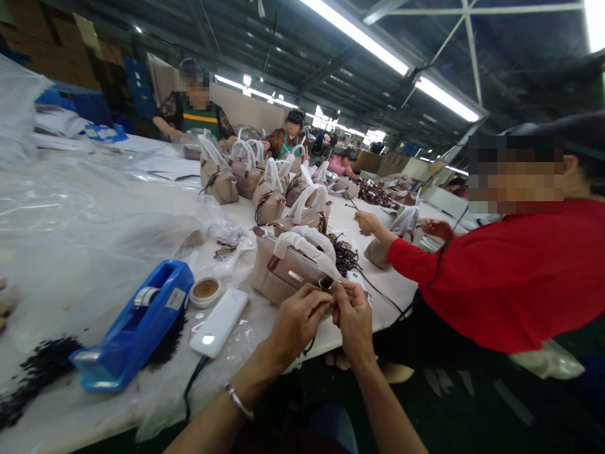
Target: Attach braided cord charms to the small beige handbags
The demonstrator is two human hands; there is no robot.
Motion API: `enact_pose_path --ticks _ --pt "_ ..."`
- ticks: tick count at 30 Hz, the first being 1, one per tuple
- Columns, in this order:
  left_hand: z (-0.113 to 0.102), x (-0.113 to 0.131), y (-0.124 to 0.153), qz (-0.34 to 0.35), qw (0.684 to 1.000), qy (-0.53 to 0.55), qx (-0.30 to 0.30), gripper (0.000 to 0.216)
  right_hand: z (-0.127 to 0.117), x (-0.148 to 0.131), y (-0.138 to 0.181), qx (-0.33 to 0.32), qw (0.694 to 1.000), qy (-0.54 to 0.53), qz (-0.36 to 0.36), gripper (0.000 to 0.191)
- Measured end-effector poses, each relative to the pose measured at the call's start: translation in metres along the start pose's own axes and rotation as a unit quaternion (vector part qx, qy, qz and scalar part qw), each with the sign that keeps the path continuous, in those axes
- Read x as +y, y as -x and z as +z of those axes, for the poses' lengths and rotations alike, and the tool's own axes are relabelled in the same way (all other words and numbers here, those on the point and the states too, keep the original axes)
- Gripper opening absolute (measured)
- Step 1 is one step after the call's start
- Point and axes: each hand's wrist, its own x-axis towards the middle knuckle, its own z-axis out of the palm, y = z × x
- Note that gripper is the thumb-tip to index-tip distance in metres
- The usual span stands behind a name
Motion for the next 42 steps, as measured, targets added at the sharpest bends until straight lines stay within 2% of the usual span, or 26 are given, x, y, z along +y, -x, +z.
enact_pose_path --ticks 4,8,10,12,14,16,20,25,27,30,32,38,42 --pt "0.017 -0.003 0.001 0.009 0.999 0.008 -0.042 0.027 -0.005 0.004 0.007 0.012 0.999 -0.031 0.008 0.034" --pt "0.024 -0.013 -0.007 0.003 0.998 0.002 -0.067 0.024 -0.016 0.004 0.007 0.008 1.0 0.003 -0.002 0.032" --pt "0.024 -0.017 -0.008 0.001 0.997 -0.002 -0.071 0.021 -0.021 0.0 0.007 0.011 1.0 0.026 -0.005 0.032" --pt "0.021 -0.019 -0.006 -0.01 0.999 0.003 -0.05 0.018 -0.024 -0.005 0.007 0.026 0.999 0.022 0.0 0.032" --pt "0.017 -0.018 -0.005 -0.038 0.999 0.029 -0.02 0.015 -0.024 -0.01 0.005 0.035 0.999 -0.038 0.012 0.032" --pt "0.014 -0.014 -0.006 -0.085 0.991 0.099 0.002 0.015 -0.022 -0.011 0.001 0.027 0.99 -0.137 0.033 0.033" --pt "0.008 -0.005 -0.007 -0.177 0.939 0.293 0.02 0.024 -0.019 -0.008 -0.007 0.009 0.957 -0.28 0.074 0.033" --pt "0.004 -0.002 -0.003 -0.195 0.91 0.363 0.041 0.027 -0.02 -0.005 -0.005 -0.016 0.935 -0.345 0.082 0.027" --pt "0.004 -0.003 -0.001 -0.214 0.892 0.394 0.059 0.028 -0.021 -0.006 0.001 -0.035 0.94 -0.333 0.064 0.022" --pt "0.004 -0.006 0.0 -0.257 0.842 0.467 0.081 0.031 -0.022 -0.008 0.011 -0.057 0.953 -0.296 0.031 0.017" --pt "0.004 -0.007 0.001 -0.275 0.824 0.489 0.084 0.035 -0.023 -0.01 0.017 -0.07 0.963 -0.259 0.023 0.016" --pt "0.005 -0.01 0.002 -0.277 0.836 0.465 0.095 0.037 -0.025 -0.014 0.022 -0.084 0.995 -0.049 -0.02 0.013" --pt "0.004 -0.011 0.001 -0.279 0.836 0.463 0.097 0.042 -0.022 -0.019 0.019 -0.115 0.979 0.093 -0.141 0.01"
